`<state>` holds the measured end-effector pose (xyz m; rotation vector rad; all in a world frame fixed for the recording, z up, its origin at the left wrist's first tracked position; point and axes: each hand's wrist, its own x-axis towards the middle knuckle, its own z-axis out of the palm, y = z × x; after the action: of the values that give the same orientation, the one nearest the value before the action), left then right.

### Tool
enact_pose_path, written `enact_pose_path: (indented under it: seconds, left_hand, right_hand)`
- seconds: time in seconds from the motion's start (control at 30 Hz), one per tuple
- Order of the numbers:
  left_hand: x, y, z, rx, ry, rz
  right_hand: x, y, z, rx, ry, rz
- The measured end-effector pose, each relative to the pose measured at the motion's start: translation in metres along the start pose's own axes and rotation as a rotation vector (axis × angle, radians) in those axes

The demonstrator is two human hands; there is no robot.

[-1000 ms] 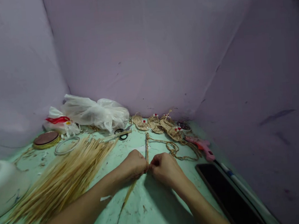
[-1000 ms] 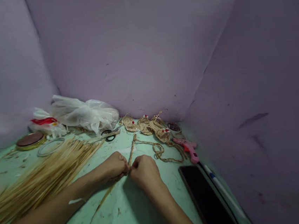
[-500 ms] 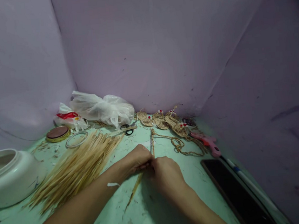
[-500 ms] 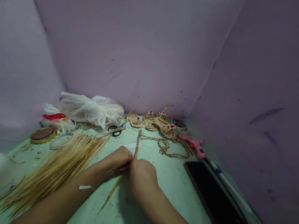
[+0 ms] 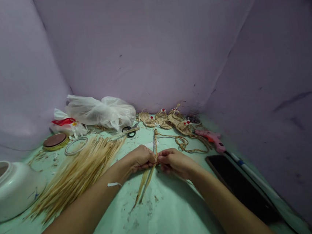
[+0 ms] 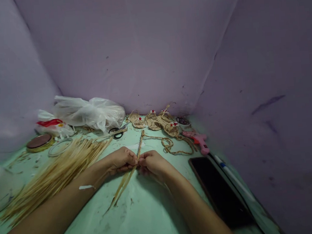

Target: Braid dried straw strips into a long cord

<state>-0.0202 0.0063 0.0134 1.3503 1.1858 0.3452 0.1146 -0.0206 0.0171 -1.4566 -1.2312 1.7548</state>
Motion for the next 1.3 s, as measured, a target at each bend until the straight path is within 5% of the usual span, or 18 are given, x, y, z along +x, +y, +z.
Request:
enact_pose_path:
  seconds: [0.23, 0.4, 0.53, 0.67, 0.73, 0.83, 0.97, 1.1, 1.3]
  left_hand:
    - [-0.004, 0.002, -0.003, 0.279, 0.033, 0.038]
    - [-0.011, 0.007, -0.005, 0.475, 0.107, -0.014]
    - [-0.018, 0.011, 0.01, 0.562, 0.167, -0.045]
    - [-0.029, 0.016, 0.032, 0.715, 0.363, 0.049]
    - [-0.034, 0.02, 0.032, 0.752, 0.333, 0.087]
    - [-0.035, 0.027, 0.017, 0.624, 0.105, 0.004]
    - [-0.024, 0.029, -0.005, 0.29, 0.195, -0.11]
    - [-0.012, 0.019, -0.004, -0.077, -0.105, -0.206]
    - [-0.008, 0.011, 0.003, 0.036, 0.028, -0.22]
  right_hand:
    - [0.006, 0.003, -0.001, -0.257, 0.183, -0.02]
    - [0.01, 0.008, -0.004, -0.201, 0.161, -0.039]
    - [0.013, 0.014, -0.003, -0.104, 0.101, -0.05]
    - [0.014, 0.016, 0.003, 0.042, 0.141, -0.051]
    - [0.013, 0.015, 0.004, 0.082, 0.134, -0.042]
    - [0.012, 0.014, 0.002, 0.078, 0.078, -0.054]
    - [0.01, 0.012, -0.004, 0.064, 0.003, -0.033]
    - [0.007, 0.008, -0.007, 0.076, -0.042, -0.03]
    - [0.011, 0.012, -0.01, -0.081, -0.047, -0.129]
